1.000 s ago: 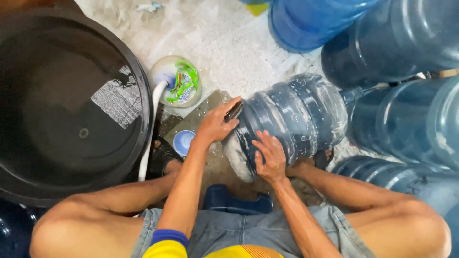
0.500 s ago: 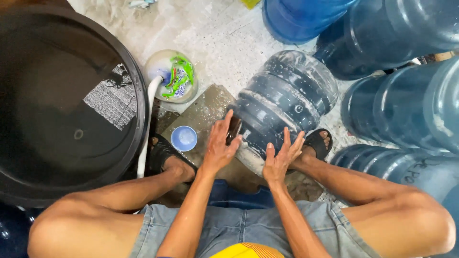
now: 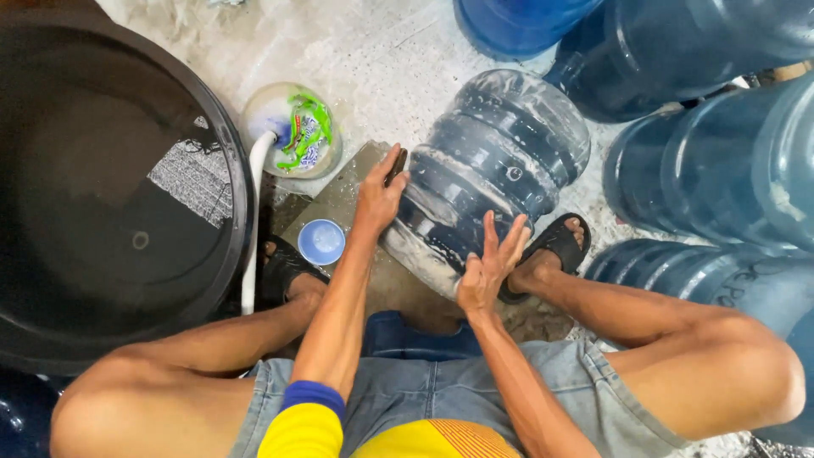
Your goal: The person scrubs the exterior of a large blue water jug with a soapy sponge while sitting on a small stool. They rotate the jug to clean different sides and then rinse the sponge in a nearby bucket.
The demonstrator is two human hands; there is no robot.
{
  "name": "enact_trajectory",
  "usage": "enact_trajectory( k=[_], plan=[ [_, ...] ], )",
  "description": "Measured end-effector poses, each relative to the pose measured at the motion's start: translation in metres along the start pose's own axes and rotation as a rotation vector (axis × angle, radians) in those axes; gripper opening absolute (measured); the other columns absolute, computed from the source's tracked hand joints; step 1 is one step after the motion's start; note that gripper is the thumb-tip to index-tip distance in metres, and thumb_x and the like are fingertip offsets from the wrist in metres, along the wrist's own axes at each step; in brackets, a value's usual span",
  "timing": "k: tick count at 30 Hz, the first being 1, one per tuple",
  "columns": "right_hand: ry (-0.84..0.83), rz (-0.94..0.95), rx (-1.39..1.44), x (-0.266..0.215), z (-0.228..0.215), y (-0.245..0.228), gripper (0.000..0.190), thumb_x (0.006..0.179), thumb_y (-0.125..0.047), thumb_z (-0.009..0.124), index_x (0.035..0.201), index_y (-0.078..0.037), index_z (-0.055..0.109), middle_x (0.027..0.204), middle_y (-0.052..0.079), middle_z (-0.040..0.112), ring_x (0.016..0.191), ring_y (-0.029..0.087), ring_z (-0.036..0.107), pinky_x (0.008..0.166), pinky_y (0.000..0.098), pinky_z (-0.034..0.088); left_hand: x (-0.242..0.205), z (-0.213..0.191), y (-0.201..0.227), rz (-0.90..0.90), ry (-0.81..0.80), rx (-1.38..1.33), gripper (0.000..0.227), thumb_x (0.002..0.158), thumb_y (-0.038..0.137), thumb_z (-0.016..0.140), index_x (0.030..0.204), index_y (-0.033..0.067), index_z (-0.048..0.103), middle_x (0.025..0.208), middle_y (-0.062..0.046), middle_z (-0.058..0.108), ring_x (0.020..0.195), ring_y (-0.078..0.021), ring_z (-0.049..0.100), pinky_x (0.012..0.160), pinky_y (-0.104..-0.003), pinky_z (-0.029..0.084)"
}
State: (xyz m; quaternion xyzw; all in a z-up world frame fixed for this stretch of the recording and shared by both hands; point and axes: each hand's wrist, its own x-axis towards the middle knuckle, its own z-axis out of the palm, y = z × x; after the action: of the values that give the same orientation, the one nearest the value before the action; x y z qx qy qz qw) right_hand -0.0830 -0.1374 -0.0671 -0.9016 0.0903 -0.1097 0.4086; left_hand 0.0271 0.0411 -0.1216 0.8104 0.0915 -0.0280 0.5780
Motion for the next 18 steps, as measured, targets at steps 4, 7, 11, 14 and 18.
enact_trajectory(
  k=[4,7,11,14,18],
  plan=[
    [-0.019,0.038,-0.083,0.001,-0.006,-0.007,0.071,0.075,-0.012,0.043,0.144,-0.023,0.04,0.157,0.011,0.001,0.141,0.04,-0.004,0.111,0.0578,-0.001,-0.07,-0.001,0.1,0.215,-0.135,0.175,0.051,0.087,0.03,0.058,0.137,0.0348,0.047,0.127,-0.017,0.057,0.121,-0.0437,0.047,0.099,-0.057,0.037],
    [-0.013,0.006,-0.07,0.007,0.001,-0.005,0.07,0.076,-0.014,0.043,0.145,-0.022,0.04,0.157,0.011,0.001,0.142,0.04,-0.005,0.113,0.0542,-0.001,-0.03,0.004,0.043,0.464,-0.214,0.306,0.054,0.082,0.039,0.056,0.135,0.0364,0.048,0.131,-0.007,0.054,0.127,-0.0325,0.048,0.099,-0.063,0.032],
    [0.017,-0.043,-0.017,-0.006,-0.005,0.007,0.065,0.081,-0.015,0.038,0.146,-0.024,0.039,0.157,0.01,-0.001,0.141,0.042,-0.006,0.111,0.0557,0.001,0.005,-0.008,-0.007,-0.182,-0.107,-0.043,0.048,0.086,0.028,0.057,0.134,0.0226,0.051,0.132,-0.02,0.052,0.127,-0.0384,0.043,0.11,-0.049,0.029],
    [0.018,-0.018,-0.017,-0.006,-0.017,0.013,0.066,0.08,-0.013,0.039,0.145,-0.023,0.038,0.157,0.011,-0.001,0.141,0.042,-0.006,0.111,0.0565,0.002,-0.039,-0.005,0.066,0.014,-0.206,0.016,0.053,0.084,0.031,0.059,0.136,0.0275,0.048,0.132,-0.018,0.053,0.128,-0.0387,0.04,0.11,-0.051,0.025],
    [0.001,-0.045,-0.045,-0.007,-0.016,0.018,0.072,0.074,-0.009,0.043,0.145,-0.019,0.038,0.157,0.015,-0.001,0.14,0.043,-0.005,0.112,0.0563,0.002,-0.009,0.007,0.022,0.157,-0.092,-0.171,0.053,0.081,0.016,0.062,0.134,0.0152,0.054,0.129,-0.021,0.055,0.123,-0.0375,0.047,0.105,-0.049,0.035]
  ],
)
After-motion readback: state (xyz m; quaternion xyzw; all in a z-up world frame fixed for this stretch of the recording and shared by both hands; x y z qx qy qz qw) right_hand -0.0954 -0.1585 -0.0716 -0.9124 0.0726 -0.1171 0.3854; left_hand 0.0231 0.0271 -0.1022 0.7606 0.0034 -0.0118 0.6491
